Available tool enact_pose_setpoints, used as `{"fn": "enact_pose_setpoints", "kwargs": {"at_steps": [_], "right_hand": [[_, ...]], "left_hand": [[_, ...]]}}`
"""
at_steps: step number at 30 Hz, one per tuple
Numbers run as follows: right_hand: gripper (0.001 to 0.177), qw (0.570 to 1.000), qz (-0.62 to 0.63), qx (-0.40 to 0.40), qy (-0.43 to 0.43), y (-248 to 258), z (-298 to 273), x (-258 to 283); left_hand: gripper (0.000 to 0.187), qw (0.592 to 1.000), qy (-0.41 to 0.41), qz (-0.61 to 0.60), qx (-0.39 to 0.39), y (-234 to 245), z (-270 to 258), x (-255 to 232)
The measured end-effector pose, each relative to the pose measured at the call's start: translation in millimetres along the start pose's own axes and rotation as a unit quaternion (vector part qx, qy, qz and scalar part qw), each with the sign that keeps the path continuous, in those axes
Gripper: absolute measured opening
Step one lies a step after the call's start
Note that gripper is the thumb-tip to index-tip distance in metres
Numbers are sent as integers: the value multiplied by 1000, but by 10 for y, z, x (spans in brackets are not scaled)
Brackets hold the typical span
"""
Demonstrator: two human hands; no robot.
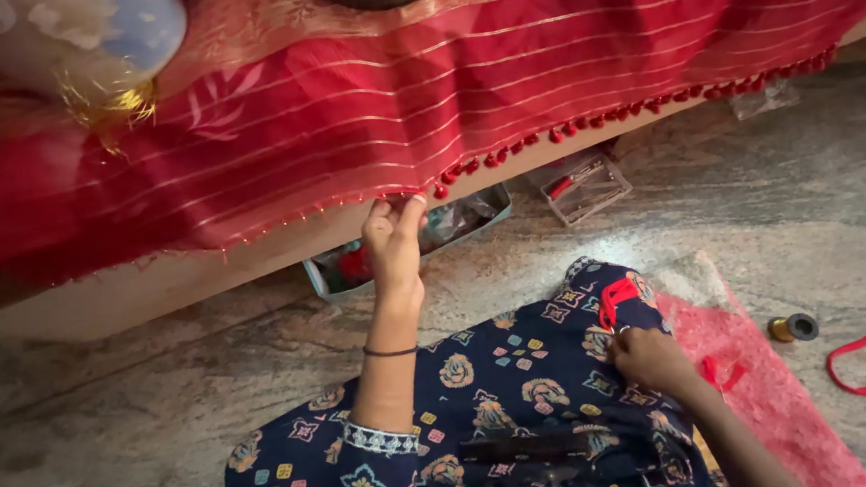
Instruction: Sewing red decorative tassels onto the border of a red and gold sari.
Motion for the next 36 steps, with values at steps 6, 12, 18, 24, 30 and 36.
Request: {"fn": "enact_pose_setpoints", "kwargs": {"at_steps": [6,12,18,24,30,36], "right_hand": [[42,997,-11,-44,57,-134,108,-217],[42,997,-44,-31,59,11,-180,91],[24,981,-74,-135,121,164,-371,327],[52,942,-67,-66,323,60,-359,233],[48,950,-105,-66,286,26,-277,157],[18,985,-83,-51,143,191,-457,585]], "left_hand": [[17,998,12,-59,11,67,27,-26],[28,996,-7,-84,33,165,26,-136],[27,999,-15,-48,6,144,125,-187],[18,999,-38,-5,-16,212,228,109],[22,990,-101,96,-26,265,170,25],[20,994,-17,-93,47,147,190,-93]]}}
Point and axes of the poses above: each hand's wrist, its own z-axis towards the middle knuckle, its own y-axis out of the back of the hand, x = y × z, the point moved 2 cm from there along z, towards the middle knuckle, and after that the axes turned 15 degrees about z, right-handed, at the moved point
